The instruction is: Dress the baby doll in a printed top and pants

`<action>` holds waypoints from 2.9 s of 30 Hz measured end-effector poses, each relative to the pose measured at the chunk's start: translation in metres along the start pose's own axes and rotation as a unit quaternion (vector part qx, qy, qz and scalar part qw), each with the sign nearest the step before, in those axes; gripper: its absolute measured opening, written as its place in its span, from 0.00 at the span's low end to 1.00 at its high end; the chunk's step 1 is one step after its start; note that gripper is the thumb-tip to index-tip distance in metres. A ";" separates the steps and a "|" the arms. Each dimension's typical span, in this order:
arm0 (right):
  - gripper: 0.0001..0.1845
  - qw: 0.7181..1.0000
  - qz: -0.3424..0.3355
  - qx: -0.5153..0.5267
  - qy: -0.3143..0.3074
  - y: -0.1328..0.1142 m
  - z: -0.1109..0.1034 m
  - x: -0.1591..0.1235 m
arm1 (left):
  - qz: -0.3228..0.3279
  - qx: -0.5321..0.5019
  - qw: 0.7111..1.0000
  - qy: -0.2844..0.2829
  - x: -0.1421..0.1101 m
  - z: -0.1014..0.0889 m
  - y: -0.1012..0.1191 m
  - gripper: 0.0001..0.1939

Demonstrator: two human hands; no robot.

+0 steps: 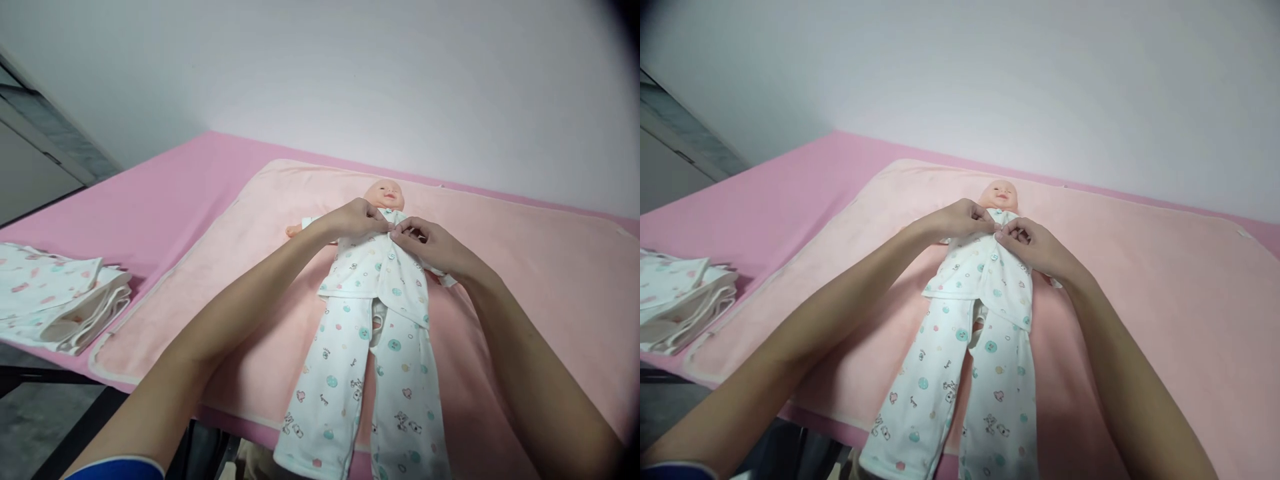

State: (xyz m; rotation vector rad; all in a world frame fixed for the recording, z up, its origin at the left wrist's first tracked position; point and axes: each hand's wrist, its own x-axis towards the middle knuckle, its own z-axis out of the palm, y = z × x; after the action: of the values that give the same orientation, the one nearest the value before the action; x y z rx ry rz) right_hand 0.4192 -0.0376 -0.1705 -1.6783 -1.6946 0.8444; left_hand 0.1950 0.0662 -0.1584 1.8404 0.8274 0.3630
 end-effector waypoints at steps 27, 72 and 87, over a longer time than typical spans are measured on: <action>0.20 0.997 -0.024 0.078 0.011 0.007 0.006 0.005 | 0.016 0.050 0.999 0.000 0.001 -0.005 0.001 0.13; 0.05 0.972 -0.047 -0.102 0.208 -0.029 0.026 -0.015 | 0.030 0.050 0.998 0.038 -0.004 0.009 0.005 0.15; 0.15 0.998 -0.039 0.036 0.042 0.009 0.000 0.004 | 0.026 0.028 0.998 0.045 0.002 0.011 -0.003 0.15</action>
State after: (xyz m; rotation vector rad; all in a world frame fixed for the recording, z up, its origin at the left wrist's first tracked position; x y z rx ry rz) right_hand 0.4253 -0.0337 -0.1778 -1.5664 -1.6435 0.7789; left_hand 0.2024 0.0607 -0.1658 1.9124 0.8604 0.4627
